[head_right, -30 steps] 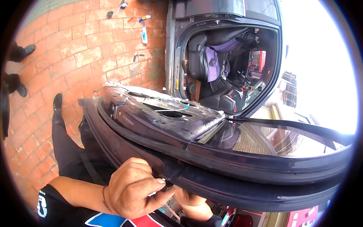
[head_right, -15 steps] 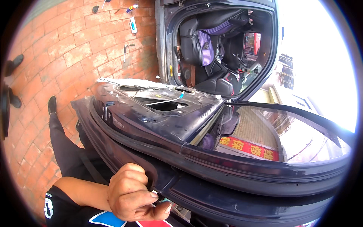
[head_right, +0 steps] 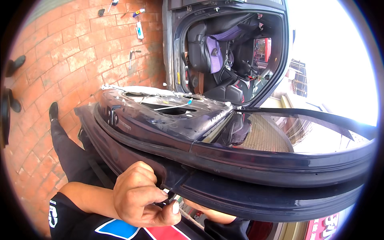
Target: The person uses a screwdriver to adjust a small blue clip on a long black rubber weatherstrip. They then walk to a black car and install the weatherstrip along the top edge of the open driver's door, pressing it into place.
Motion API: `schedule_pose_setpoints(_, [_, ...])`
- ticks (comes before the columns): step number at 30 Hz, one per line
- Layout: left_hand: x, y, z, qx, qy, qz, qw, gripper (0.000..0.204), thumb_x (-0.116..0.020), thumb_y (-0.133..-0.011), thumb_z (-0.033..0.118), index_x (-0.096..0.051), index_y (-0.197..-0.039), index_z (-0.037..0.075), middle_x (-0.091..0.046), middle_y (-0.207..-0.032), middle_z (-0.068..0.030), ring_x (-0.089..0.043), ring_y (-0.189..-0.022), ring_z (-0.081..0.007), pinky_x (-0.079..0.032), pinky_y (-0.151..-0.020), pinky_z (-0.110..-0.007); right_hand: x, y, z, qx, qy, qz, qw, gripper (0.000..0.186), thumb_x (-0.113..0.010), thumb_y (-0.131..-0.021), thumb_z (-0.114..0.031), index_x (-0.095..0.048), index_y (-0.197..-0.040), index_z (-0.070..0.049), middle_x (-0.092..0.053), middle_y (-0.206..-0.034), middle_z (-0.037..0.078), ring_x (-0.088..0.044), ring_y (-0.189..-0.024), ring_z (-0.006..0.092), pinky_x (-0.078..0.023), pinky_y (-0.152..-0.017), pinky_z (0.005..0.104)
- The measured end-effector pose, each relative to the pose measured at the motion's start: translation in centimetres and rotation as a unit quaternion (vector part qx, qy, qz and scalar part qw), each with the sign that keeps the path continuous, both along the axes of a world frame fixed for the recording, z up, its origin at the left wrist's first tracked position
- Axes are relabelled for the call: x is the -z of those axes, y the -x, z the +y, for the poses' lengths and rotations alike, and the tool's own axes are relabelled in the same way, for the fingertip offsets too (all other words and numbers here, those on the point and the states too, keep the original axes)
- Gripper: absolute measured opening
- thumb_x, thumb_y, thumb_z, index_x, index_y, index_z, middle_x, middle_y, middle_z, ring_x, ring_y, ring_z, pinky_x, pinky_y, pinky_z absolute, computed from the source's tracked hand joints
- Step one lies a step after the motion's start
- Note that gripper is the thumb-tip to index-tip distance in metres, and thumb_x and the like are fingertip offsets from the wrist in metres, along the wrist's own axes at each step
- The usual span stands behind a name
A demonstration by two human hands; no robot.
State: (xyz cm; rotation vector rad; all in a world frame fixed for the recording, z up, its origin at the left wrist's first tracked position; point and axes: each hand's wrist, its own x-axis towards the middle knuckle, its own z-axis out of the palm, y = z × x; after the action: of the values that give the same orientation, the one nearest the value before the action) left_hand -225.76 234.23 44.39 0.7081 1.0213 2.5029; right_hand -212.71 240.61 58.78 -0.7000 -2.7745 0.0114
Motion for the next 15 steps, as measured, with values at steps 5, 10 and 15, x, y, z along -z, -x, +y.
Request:
schedule_pose_setpoints(5, [0.2,-0.4,-0.5,0.002,-0.012,-0.007,1.000,0.033,-0.079,-0.072,0.009,-0.058,-0.097,0.003,-0.052,-0.074,-0.0041,-0.049,-0.054,-0.0183,-0.041,-0.051,-0.031,2.0,0.3,-0.4,-0.016,-0.008,-0.028,0.999,0.031,-0.061,-0.093,-0.018,-0.062,-0.121,-0.003,-0.064,-0.121,0.012,-0.061,-0.104,0.0215,-0.050,-0.091,0.0378])
schedule_pose_setpoints(10, [1.5,0.1,-1.6,0.062,-0.047,-0.022,0.997,0.040,-0.083,-0.073,0.009,-0.062,-0.107,0.005,-0.056,-0.077,-0.0017,-0.053,-0.058,-0.0182,-0.041,-0.052,-0.032,4.2,0.9,-0.2,-0.040,-0.022,-0.046,0.998,0.031,-0.061,-0.093,-0.018,-0.062,-0.121,-0.003,-0.064,-0.121,0.012,-0.061,-0.104,0.0218,-0.050,-0.091,0.0379])
schedule_pose_setpoints(15, [2.4,0.3,-2.1,0.069,-0.083,-0.053,0.993,0.038,-0.084,-0.076,0.009,-0.066,-0.109,0.005,-0.059,-0.079,0.0012,-0.055,-0.066,-0.0169,-0.044,-0.060,-0.032,4.5,1.3,-0.3,-0.056,-0.033,-0.060,0.996,0.031,-0.061,-0.093,-0.018,-0.062,-0.121,-0.003,-0.064,-0.121,0.012,-0.061,-0.104,0.0221,-0.050,-0.092,0.0380])
